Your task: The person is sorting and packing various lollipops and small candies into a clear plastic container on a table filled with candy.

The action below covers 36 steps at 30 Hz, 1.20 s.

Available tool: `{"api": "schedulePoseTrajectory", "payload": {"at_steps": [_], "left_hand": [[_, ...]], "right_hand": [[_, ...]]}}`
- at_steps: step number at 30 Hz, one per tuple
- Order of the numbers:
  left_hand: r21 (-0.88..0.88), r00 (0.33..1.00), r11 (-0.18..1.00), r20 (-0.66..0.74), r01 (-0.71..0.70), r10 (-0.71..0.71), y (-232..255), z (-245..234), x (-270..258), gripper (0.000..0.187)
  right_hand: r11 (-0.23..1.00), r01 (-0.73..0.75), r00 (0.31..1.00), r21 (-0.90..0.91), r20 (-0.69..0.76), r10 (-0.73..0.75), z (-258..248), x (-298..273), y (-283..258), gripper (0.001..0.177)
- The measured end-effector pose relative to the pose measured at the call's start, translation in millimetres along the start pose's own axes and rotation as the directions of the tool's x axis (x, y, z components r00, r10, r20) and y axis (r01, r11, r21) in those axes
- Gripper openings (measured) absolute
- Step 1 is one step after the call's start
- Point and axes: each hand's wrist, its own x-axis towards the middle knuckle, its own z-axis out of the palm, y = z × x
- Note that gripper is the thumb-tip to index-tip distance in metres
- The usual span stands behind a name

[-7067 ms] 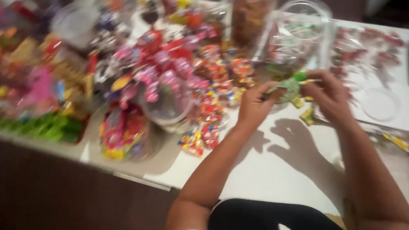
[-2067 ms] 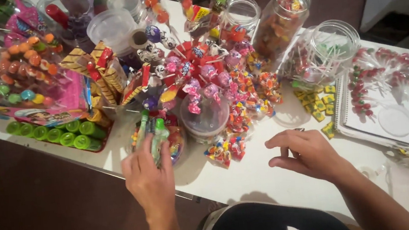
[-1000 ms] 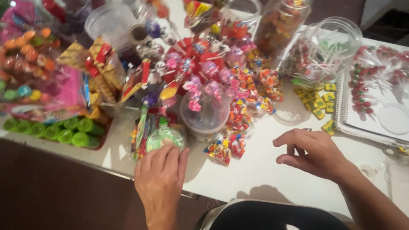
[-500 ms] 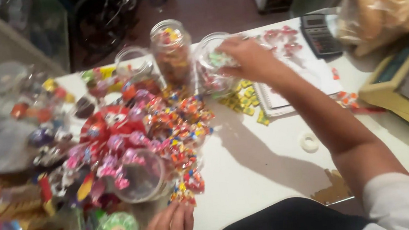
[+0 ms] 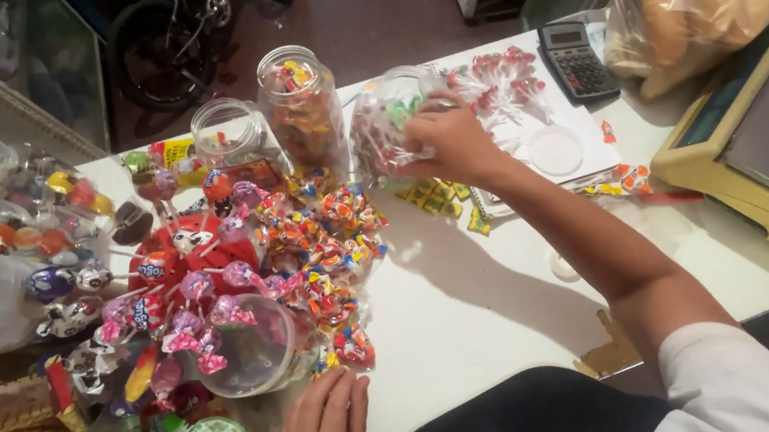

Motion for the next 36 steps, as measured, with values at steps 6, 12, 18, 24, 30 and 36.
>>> {"api": "schedulePoseTrajectory", "payload": {"at_steps": [6, 12, 18, 24, 30, 36], "left_hand": [[-0.323, 0.837, 0.781, 0.332, 0.534, -0.435, 1, 41, -14, 0.058], [-0.652, 0.723, 0.32, 0.575, 0.688, -0.382, 19, 94, 14, 0.144], [-0.599, 0.712, 0.396, 0.504, 0.696, -0.489, 35, 100, 35, 0.154], [-0.47, 0.655, 0.458, 0.494, 0.754, -0.572, 43, 104, 57, 0.154], [-0.52, 0.832, 0.656, 0.246, 0.547, -0.498, 44, 125, 63, 0.144], [-0.517, 0.861, 0.691, 0.245, 0.505, -0.446, 46, 117, 80, 0.137]], "right_hand": [[0.703, -0.048, 0.949, 0.71, -0.188, 0.254, -40, -62, -16, 0.025], [0.032, 0.0, 0.899, 0.999, -0.014, 0.439, 27, -141, -24, 0.03], [-0.265, -0.018, 0.802, 0.964, 0.172, 0.572, 72, -160, -60, 0.023], [-0.299, -0.084, 0.766, 0.95, 0.254, 0.591, -25, -109, -122, 0.025], [-0.403, -0.282, 0.597, 0.871, 0.488, 0.637, -73, -105, -157, 0.04], [-0.084, -0.469, 0.711, 0.879, 0.432, 0.556, 28, -155, -67, 0.07]]}}
